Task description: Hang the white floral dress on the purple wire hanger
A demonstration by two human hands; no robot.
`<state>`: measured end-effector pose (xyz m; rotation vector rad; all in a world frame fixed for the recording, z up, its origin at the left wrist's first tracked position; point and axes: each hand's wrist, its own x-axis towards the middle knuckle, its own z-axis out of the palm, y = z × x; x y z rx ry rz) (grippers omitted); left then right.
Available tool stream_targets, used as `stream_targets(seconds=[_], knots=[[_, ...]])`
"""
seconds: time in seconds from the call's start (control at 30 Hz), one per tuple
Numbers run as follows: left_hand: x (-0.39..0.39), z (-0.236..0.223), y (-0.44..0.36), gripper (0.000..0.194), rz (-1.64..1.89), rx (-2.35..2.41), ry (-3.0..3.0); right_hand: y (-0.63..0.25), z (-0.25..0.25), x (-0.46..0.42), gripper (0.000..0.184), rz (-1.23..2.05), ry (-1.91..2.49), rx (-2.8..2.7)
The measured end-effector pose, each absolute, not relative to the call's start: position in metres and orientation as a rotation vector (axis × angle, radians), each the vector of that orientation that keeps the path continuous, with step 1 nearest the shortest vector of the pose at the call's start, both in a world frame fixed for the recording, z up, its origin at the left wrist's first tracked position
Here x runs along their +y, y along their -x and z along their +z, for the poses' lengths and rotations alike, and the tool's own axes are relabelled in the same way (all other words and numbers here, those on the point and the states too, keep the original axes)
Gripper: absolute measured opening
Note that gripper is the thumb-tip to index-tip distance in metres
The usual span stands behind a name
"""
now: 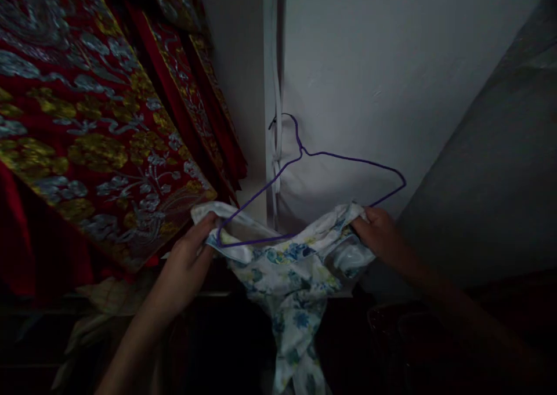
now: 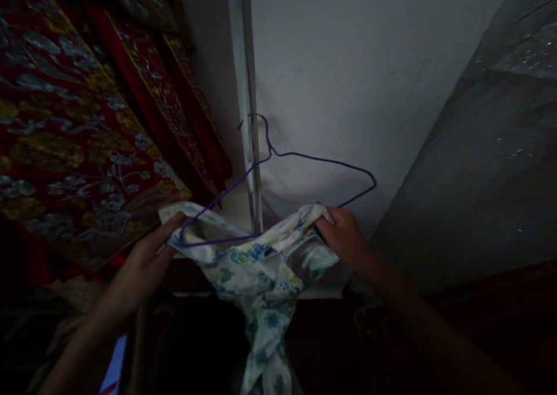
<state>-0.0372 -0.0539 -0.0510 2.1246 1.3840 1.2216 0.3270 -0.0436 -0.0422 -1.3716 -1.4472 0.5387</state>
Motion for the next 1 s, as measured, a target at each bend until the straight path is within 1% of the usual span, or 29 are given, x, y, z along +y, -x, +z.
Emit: stream_targets(seconds=[0.03,0.1,0.17,0.27,0.33,0.4,0.47,0.53,0.63,0.77,0.83,0.9,0.97,1.0], knots=[[-0.049,-0.039,0.029,0.042,1.316,1.289,-2.097,-0.323,-0.041,-0.045,0.043,0.594,1.364,-1.462],[-0.045,-0.015,0.011,0.040,1.386,1.096,-2.071,-0.315,-0.045,-0.043,0.044,0.683,1.334,-1.487],[-0.045,0.005,-0.003,0.038,1.363,1.002,-2.115,-0.311,-0.054,-0.038,0.045,0.739,1.294,-1.493],[-0.050,0.017,-0.006,0.035,1.253,1.083,-2.307,-0.317,-0.067,-0.029,0.041,0.722,1.253,-1.436],[-0.055,0.009,0.007,0.027,1.092,1.223,-2.436,-0.326,-0.070,-0.025,0.035,0.635,1.243,-1.372],[-0.061,-0.008,0.028,0.023,0.904,1.393,-2.477,-0.334,-0.070,-0.025,0.027,0.532,1.231,-1.352],[-0.070,-0.029,0.050,0.025,0.768,1.519,-2.444,-0.336,-0.068,-0.028,0.018,0.455,1.211,-1.417],[-0.079,-0.042,0.067,0.028,0.722,1.547,-2.452,-0.330,-0.066,-0.034,0.014,0.417,1.183,-1.522],[-0.088,-0.035,0.073,0.028,0.840,1.539,-2.499,-0.315,-0.064,-0.043,0.016,0.425,1.154,-1.599],[-0.077,0.009,0.044,0.021,1.068,1.550,-2.533,-0.302,-0.060,-0.052,0.017,0.554,1.132,-1.589],[-0.062,0.028,0.019,0.016,1.077,1.447,-2.602,-0.300,-0.059,-0.055,0.016,0.640,1.123,-1.597],[-0.044,0.035,-0.007,0.014,1.038,1.300,-2.677,-0.299,-0.058,-0.058,0.013,0.708,1.108,-1.633],[-0.028,0.032,-0.028,0.021,1.071,1.223,-2.714,-0.299,-0.057,-0.061,0.014,0.734,1.073,-1.677],[-0.020,0.027,-0.035,0.028,1.125,1.209,-2.706,-0.299,-0.056,-0.064,0.018,0.729,1.056,-1.694]])
